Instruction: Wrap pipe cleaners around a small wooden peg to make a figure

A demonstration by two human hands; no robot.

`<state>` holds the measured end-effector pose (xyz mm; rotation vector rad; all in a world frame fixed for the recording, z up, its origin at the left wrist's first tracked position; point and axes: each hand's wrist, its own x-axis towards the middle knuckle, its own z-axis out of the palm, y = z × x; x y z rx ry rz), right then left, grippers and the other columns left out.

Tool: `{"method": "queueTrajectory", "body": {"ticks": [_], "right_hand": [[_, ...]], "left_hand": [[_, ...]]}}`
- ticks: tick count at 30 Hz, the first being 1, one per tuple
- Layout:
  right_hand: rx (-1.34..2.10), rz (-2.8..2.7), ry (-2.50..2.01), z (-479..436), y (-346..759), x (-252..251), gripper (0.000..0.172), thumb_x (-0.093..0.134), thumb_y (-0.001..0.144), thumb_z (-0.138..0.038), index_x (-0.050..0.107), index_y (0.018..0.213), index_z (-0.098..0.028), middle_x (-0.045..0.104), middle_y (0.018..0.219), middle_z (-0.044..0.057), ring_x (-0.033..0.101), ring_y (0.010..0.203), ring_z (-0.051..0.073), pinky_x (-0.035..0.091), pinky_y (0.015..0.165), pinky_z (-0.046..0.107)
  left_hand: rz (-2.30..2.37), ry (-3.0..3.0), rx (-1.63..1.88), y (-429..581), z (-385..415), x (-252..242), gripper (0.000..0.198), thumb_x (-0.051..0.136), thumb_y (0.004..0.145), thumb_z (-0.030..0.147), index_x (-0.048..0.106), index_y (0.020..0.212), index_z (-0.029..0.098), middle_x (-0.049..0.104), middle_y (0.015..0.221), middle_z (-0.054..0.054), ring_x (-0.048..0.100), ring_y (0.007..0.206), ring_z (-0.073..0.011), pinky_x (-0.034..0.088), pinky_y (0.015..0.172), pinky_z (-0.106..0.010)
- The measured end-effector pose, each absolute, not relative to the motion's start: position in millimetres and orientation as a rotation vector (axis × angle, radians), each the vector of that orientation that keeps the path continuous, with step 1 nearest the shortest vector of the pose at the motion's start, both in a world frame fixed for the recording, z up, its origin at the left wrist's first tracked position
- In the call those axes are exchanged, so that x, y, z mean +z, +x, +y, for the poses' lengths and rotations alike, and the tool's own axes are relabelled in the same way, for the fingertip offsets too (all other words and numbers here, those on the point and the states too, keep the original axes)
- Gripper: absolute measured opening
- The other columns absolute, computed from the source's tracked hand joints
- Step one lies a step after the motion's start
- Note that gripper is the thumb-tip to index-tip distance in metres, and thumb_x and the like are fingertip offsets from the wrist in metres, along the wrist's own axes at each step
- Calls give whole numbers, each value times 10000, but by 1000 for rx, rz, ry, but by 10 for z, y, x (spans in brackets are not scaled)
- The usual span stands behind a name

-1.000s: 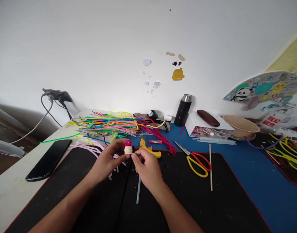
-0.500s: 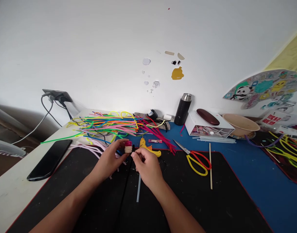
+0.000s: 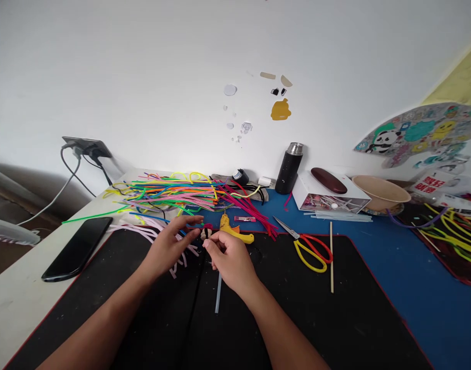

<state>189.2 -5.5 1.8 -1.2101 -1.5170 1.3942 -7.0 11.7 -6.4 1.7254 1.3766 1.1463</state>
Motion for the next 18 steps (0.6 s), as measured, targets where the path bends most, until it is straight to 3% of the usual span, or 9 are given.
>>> {"method": "queueTrajectory", "body": {"ticks": [3, 6, 18], "right_hand": [[1449, -1542, -1196, -68, 1885, 10, 284, 673, 930, -484, 636, 857, -212, 523, 595, -64, 539, 506, 127, 420, 520, 248], [1501, -1577, -1179, -83, 1877, 14, 265, 667, 938, -459, 634, 860, -209, 535, 608, -63, 548, 513, 124, 424, 526, 245], [1600, -1578, -1129, -88, 1899, 71, 306, 676, 932, -505, 643, 862, -209, 573, 574, -54, 559, 533, 135, 448, 566, 258]], "left_hand": [[1204, 1405, 1101, -113, 113, 19, 410, 734, 908, 502, 759, 1197, 212, 798, 1133, -85, 715, 1092, -285, 547, 992, -425], [1081, 1285, 1049, -142, 103, 41, 421, 791, 873, 506, 785, 1151, 189, 812, 1112, -93, 727, 1070, -276, 543, 1003, -410], [1011, 1312, 956, -200, 110, 54, 418, 832, 819, 563, 830, 1015, 194, 818, 1053, -90, 722, 998, -268, 548, 937, -393]]}}
